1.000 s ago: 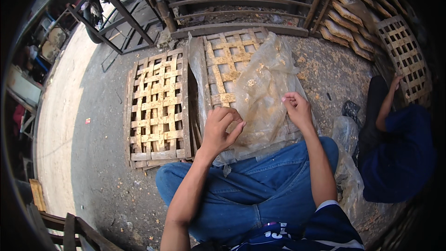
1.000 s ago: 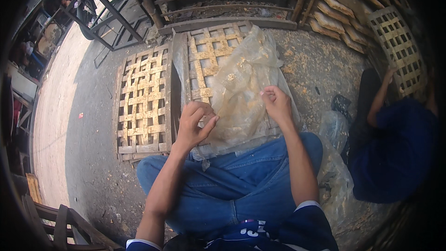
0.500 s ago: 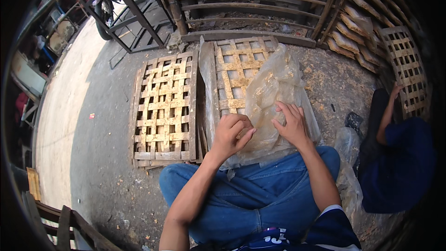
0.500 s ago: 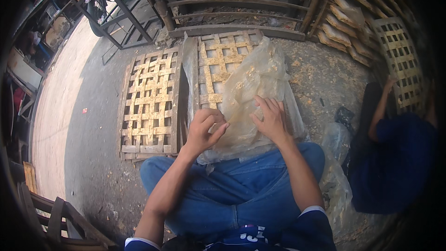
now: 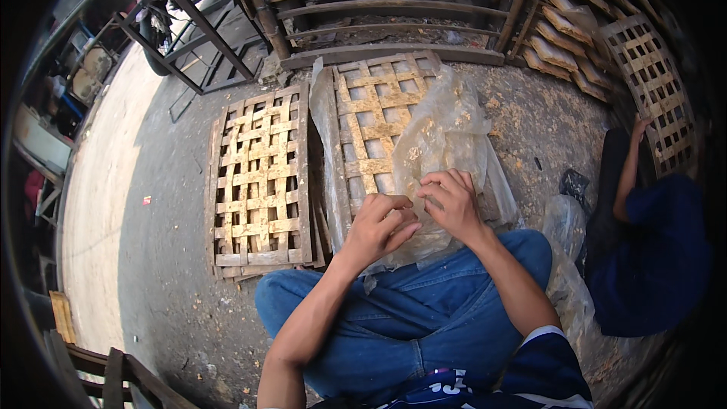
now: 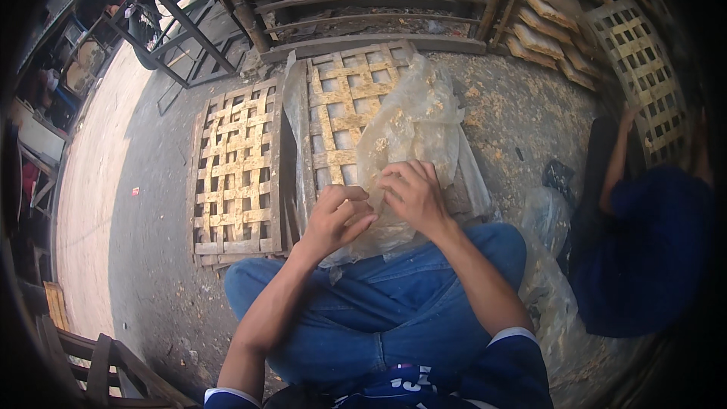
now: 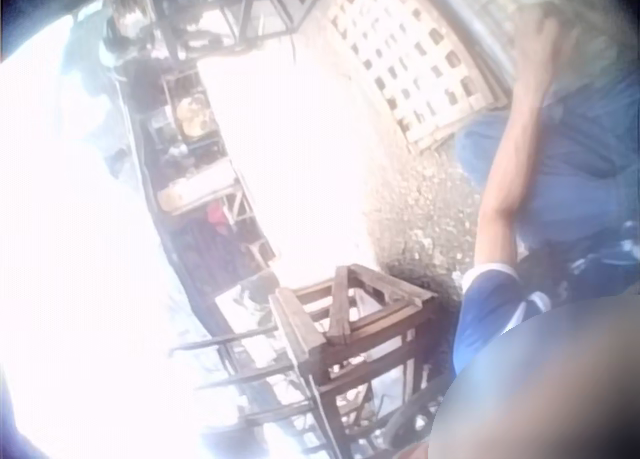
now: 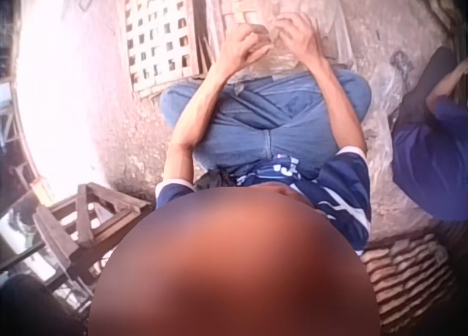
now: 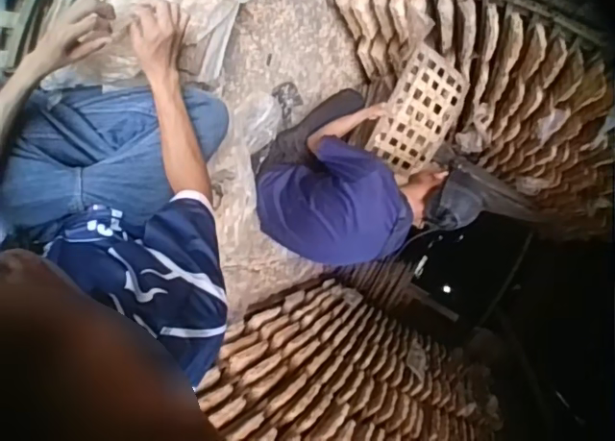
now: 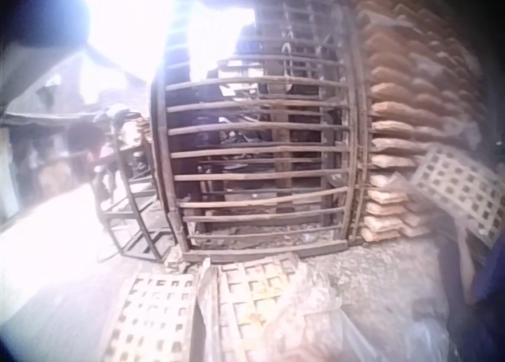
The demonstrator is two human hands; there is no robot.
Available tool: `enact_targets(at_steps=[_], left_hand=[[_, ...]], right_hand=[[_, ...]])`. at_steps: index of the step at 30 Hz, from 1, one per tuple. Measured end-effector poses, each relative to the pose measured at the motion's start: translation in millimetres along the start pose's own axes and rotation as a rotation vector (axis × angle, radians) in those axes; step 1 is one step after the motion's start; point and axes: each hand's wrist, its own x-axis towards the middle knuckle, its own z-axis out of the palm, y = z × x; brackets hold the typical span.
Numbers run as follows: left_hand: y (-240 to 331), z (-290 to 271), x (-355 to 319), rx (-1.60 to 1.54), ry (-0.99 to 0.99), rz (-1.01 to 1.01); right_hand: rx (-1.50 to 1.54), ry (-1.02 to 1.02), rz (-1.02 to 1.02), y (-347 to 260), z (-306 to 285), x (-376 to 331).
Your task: The person sits on the ground and assembles a tray by placing a plastic sheet over a woven bamboo frame, then pressing down to secure it. They repeat this process with another frame, handling the plastic and frames by hand.
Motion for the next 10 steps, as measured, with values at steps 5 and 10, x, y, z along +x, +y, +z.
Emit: enact_targets(at_steps=[5, 10], left_hand=[[13.5, 4.0, 0.1, 0.129, 0.021, -0.150], [21.6, 7.0, 0.7, 0.211, -0.048, -0.233]], right_hand=[[0.176, 0.127, 0.163, 6.5, 1.8, -1.8], [0.455, 0.269, 0.313, 6.6, -3.2, 0.8]])
